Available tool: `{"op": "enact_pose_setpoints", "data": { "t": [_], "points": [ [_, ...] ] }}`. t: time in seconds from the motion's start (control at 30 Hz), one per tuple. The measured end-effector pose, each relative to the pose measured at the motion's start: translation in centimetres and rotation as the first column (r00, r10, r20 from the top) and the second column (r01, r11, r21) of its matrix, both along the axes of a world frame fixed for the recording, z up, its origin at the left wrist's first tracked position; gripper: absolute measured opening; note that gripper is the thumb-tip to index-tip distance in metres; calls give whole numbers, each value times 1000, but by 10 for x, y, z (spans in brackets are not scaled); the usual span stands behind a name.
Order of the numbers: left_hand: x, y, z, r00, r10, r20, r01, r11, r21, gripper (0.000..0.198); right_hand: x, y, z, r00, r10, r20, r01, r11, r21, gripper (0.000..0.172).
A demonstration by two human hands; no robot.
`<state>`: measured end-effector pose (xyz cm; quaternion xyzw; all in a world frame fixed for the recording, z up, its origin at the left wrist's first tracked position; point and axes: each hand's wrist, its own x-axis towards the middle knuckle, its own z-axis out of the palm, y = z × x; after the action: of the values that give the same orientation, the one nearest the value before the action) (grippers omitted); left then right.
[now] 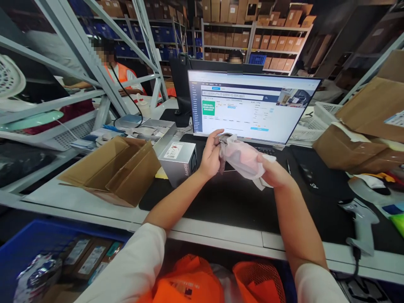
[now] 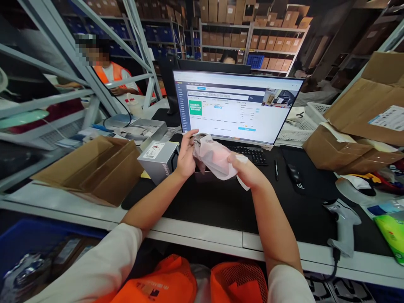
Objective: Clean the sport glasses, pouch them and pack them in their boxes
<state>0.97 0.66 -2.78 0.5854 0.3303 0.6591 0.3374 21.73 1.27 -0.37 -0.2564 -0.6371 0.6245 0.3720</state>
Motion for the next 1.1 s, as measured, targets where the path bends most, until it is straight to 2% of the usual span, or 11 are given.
{"op": "enact_pose_setpoints", "data": {
  "t": [0.07,0.17,0.33,0.47,0.6,0.73,0.8,0.87,1.0,1.03,1.1],
  "points": [
    [-7,-1,7,997,-12,-78,10,1000,-27,50,-4,-1,-3,999,28,40,-28,1000,-11,69],
    [-15,0,14,967,37,-251,-25,998,51,53,-8,-2,-5,998,46,53,-45,999,-21,70],
    [-22,0,21,812,102,-575,-11,987,160,45,-9,1,-13,995,51,80,-47,997,-53,62],
    [-22,-1,21,816,128,-563,-10,978,209,48,-13,4,-19,1000,-13,25,16,995,-98,61],
    [-19,0,21,822,233,-520,-144,968,207,52,-20,4,-21,998,-68,17,69,992,-107,56],
    [-20,0,25,707,449,-546,-336,893,300,32,-23,1,-18,986,-161,-30,162,987,14,46],
    [-23,-1,28,626,521,-581,-405,853,329,19,-23,-2,-14,969,-245,-38,248,961,120,42],
    [-25,-2,30,581,513,-631,-419,854,308,17,-24,-6,-10,936,-351,-27,346,907,239,39],
    [-22,-8,31,606,426,-672,-322,904,282,17,-27,-14,-3,830,-553,64,458,744,486,39],
    [-19,-11,30,616,418,-668,-294,908,297,17,-27,-15,-3,806,-584,101,454,718,528,40],
    [-10,-17,28,630,406,-662,-222,911,347,18,-28,-15,-3,780,-602,169,425,708,564,39]
  ]
}}
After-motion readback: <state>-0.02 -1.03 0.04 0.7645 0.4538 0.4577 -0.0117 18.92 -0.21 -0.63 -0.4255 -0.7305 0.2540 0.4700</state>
